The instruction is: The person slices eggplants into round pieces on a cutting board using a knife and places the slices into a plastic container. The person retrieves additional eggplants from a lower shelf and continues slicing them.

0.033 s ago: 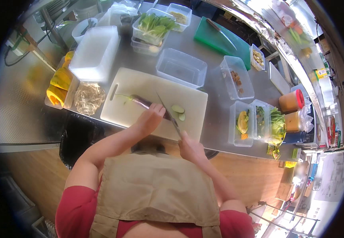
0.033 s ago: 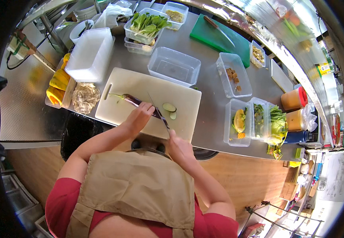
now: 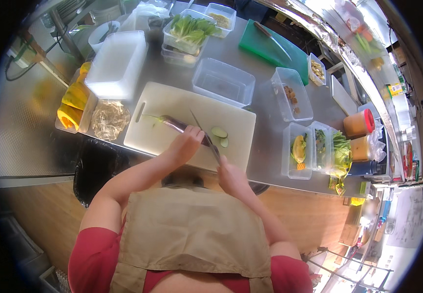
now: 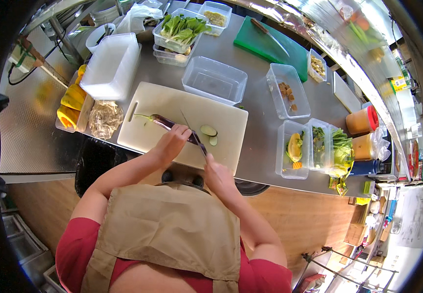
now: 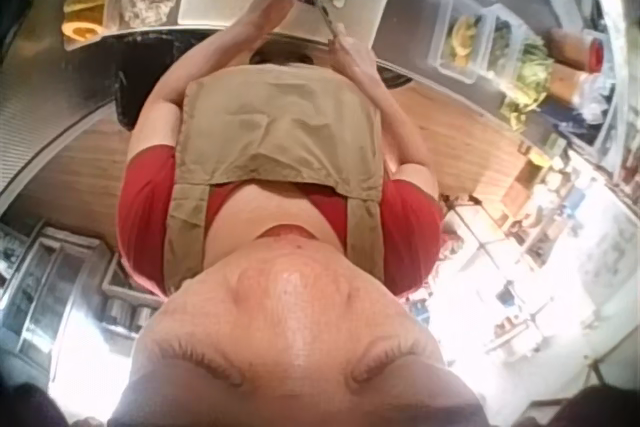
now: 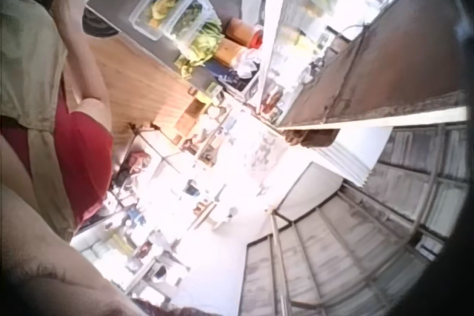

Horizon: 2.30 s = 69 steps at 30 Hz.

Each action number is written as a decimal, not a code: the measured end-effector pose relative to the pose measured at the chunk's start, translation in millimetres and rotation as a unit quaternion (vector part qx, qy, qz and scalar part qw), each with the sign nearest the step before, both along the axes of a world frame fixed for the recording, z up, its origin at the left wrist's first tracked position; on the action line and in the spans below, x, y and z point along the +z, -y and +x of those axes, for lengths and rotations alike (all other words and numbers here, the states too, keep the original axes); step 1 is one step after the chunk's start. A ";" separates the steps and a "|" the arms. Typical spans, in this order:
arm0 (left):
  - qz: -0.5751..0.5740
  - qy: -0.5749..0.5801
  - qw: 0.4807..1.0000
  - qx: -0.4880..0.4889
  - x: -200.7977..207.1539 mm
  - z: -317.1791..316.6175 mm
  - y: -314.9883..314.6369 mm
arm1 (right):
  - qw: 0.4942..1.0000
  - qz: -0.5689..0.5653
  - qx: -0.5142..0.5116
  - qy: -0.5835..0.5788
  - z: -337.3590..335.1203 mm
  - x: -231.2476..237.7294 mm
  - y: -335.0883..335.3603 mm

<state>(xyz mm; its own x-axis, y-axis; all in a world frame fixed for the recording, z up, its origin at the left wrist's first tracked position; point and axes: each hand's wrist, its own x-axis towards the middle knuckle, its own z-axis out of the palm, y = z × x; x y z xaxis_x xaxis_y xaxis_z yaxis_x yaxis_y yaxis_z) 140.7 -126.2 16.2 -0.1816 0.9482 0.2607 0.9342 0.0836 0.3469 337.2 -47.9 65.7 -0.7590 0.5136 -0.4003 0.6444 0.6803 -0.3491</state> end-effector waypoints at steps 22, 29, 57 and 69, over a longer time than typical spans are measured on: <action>-0.027 0.037 0.999 0.029 5.1 -35.3 9.6 | 0.999 -0.007 0.045 0.023 -33.4 52.9 -3.8; -0.018 0.040 0.999 0.013 4.5 -36.4 7.2 | 0.999 0.019 0.012 -0.033 -68.0 -12.1 -6.1; 0.034 0.062 0.997 0.003 -3.1 -85.0 17.2 | 0.998 0.027 0.010 -0.048 -110.4 0.6 10.5; 0.045 0.078 0.995 -0.030 -6.1 -102.2 20.7 | 0.998 0.044 0.010 -0.042 -111.5 -23.0 17.7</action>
<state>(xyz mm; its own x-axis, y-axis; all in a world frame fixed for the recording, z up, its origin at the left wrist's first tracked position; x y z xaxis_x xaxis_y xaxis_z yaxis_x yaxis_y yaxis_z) 38.5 -146.8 10.1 -0.1707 0.9323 0.3189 0.8709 -0.0086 0.4913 225.7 -65.6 42.7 -0.7985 0.5281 -0.2891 0.6013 0.7229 -0.3403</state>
